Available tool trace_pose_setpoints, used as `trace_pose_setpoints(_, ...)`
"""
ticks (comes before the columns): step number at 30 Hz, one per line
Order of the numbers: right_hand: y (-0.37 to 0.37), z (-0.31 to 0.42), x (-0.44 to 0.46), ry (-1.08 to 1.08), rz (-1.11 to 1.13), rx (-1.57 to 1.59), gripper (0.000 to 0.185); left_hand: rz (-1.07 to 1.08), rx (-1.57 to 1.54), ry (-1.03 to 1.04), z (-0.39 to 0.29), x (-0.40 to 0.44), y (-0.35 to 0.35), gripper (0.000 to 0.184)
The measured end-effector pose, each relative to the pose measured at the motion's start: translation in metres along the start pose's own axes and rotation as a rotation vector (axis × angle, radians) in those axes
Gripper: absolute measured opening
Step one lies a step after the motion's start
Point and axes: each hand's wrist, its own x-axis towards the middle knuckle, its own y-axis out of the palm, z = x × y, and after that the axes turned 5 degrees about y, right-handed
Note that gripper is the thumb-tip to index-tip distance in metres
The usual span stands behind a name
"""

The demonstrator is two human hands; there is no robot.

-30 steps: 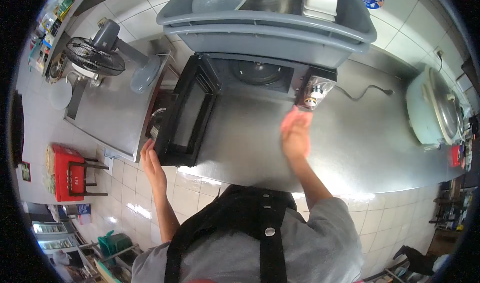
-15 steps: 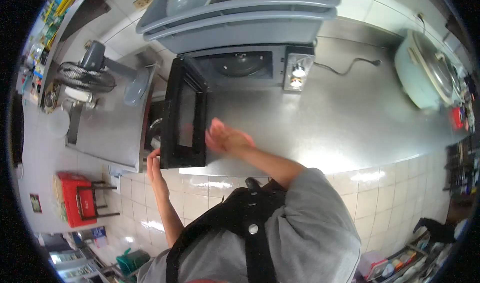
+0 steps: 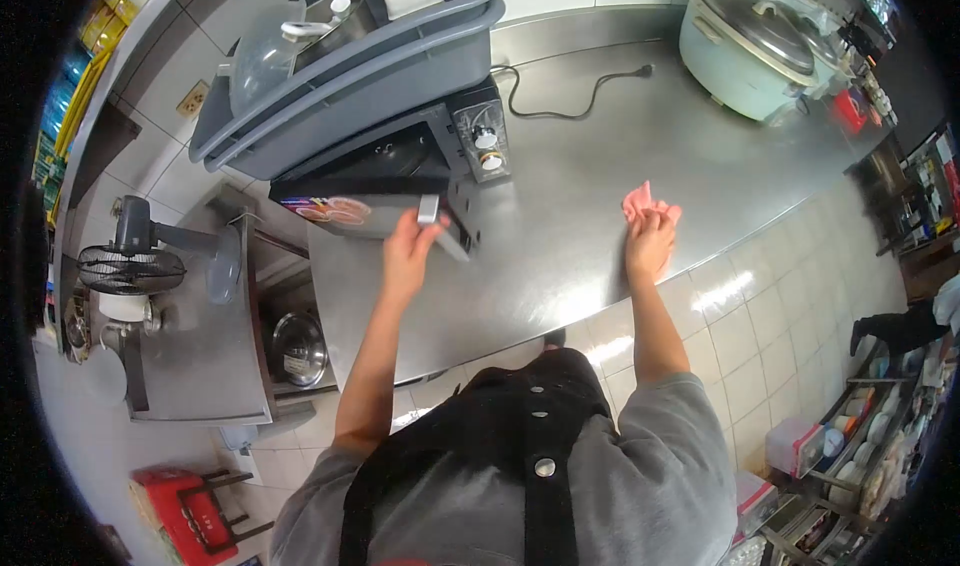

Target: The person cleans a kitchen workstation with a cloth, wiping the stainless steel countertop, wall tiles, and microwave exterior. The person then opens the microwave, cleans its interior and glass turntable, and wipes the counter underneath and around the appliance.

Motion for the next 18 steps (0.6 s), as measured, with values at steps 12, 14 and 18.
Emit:
trace_pose_setpoints(12,0.033,-0.015,0.053,-0.179,0.201,0.144,0.028,-0.282,0.185,0.138,0.014,0.107,0.049,0.021)
trace_pose_setpoints(14,0.042,-0.017,0.067,-0.217,0.215,0.172,0.026,-0.3,0.307,0.113,0.013,0.115,0.051,0.019)
trace_pose_setpoints(18,0.073,0.004,0.098,-0.12,0.301,0.181,0.023,-0.339,0.233,0.094,0.016,0.119,0.058,0.017)
